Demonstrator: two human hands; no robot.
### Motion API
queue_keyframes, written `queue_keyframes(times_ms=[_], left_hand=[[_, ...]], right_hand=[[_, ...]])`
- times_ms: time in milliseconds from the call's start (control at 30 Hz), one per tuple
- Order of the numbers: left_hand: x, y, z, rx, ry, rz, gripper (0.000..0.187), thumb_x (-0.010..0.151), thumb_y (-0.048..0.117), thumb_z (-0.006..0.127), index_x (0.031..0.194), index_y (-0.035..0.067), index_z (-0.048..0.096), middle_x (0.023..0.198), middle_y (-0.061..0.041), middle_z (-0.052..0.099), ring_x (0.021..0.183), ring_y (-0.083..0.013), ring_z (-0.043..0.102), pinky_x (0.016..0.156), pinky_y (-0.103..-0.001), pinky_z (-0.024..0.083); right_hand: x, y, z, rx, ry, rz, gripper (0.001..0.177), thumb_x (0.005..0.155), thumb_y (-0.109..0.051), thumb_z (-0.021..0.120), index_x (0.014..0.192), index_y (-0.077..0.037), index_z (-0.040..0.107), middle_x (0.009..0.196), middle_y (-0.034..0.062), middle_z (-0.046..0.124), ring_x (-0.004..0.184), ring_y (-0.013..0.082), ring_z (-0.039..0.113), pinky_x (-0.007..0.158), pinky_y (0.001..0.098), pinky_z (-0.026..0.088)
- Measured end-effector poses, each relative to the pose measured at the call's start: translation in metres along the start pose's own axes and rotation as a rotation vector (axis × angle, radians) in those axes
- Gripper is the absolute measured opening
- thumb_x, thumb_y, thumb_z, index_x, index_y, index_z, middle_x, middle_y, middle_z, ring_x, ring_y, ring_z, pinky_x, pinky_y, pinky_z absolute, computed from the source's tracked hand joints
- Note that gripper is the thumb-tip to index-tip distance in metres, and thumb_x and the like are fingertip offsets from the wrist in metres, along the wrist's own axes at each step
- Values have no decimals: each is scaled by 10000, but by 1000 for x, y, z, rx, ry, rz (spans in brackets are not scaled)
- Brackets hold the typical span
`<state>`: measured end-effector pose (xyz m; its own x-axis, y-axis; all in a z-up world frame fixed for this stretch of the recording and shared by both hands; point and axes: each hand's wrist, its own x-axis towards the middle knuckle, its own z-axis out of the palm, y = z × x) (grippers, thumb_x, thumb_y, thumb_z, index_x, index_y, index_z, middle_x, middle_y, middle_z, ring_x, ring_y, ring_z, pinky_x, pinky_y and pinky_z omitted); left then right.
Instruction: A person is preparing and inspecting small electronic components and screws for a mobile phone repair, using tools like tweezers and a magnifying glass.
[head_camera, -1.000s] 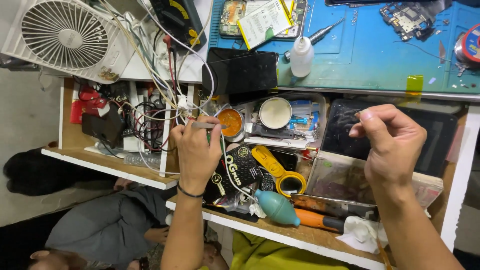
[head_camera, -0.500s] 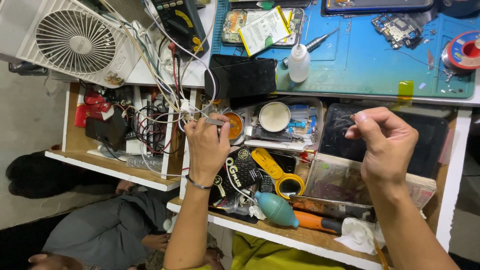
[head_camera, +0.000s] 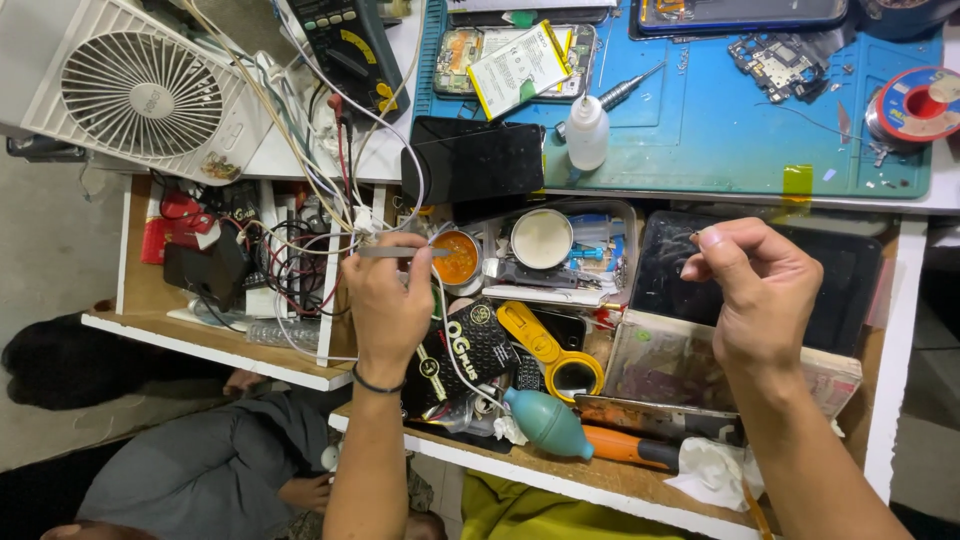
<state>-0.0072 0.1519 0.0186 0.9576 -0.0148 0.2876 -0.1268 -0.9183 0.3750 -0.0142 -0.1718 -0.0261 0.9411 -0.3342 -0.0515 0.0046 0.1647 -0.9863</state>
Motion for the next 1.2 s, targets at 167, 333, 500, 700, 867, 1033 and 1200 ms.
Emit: queue_keyframes(times_ms=[167, 333, 500, 700, 867, 1033, 1200], left_hand=[[7, 33, -35, -581, 194, -200, 162, 1018, 221, 627, 1035, 61, 613, 978, -67, 649, 795, -145, 629, 692, -255, 550], [19, 76, -28, -842, 263, -110, 198, 991, 221, 646, 1027, 32, 600, 930, -132, 699, 818, -182, 679, 773, -273, 534], [26, 126, -3, -1010, 258, 37, 143, 989, 170, 645, 1004, 31, 616, 881, -134, 697, 783, -178, 644, 799, -292, 508], [14, 144, 51, -1160, 319, 291, 21, 990, 99, 639, 969, 99, 637, 881, -109, 744, 804, -191, 602, 813, -316, 453], [12, 127, 53, -1033, 388, 355, 54, 1005, 158, 640, 970, 120, 624, 903, -111, 774, 784, -190, 568, 807, -344, 448], [-9, 68, 6, -684, 291, 269, 55, 1000, 111, 631, 1020, 65, 609, 977, -113, 728, 896, -230, 606, 872, -341, 495], [-27, 6, -6, -209, 126, 63, 119, 1024, 139, 617, 1028, 45, 690, 984, -80, 703, 924, -256, 626, 851, -386, 506]], right_hand=[[-1, 0, 1, 20, -20, -18, 115, 1027, -86, 695, 918, -50, 704, 785, 50, 652, 671, 144, 630, 670, 236, 551], [4, 14, -1, 59, 3, -46, 121, 995, -73, 713, 886, -20, 707, 827, 84, 665, 638, 153, 645, 658, 261, 563], [6, 15, -1, 99, 48, -69, 135, 954, -57, 734, 839, 10, 708, 833, 115, 666, 593, 159, 649, 623, 284, 569], [7, 11, 0, 119, 46, -55, 139, 931, -51, 743, 812, 17, 720, 806, 121, 674, 569, 153, 653, 600, 284, 573], [7, 11, 1, 103, 29, -37, 142, 948, -51, 730, 818, 6, 726, 784, 113, 668, 559, 140, 638, 611, 274, 568], [6, 10, -3, 102, 6, -42, 132, 980, -47, 706, 852, -18, 688, 820, 85, 650, 624, 153, 635, 638, 251, 568], [1, 4, 3, 29, -21, -19, 117, 1005, -52, 695, 892, -21, 694, 823, 79, 655, 644, 164, 620, 654, 238, 548]])
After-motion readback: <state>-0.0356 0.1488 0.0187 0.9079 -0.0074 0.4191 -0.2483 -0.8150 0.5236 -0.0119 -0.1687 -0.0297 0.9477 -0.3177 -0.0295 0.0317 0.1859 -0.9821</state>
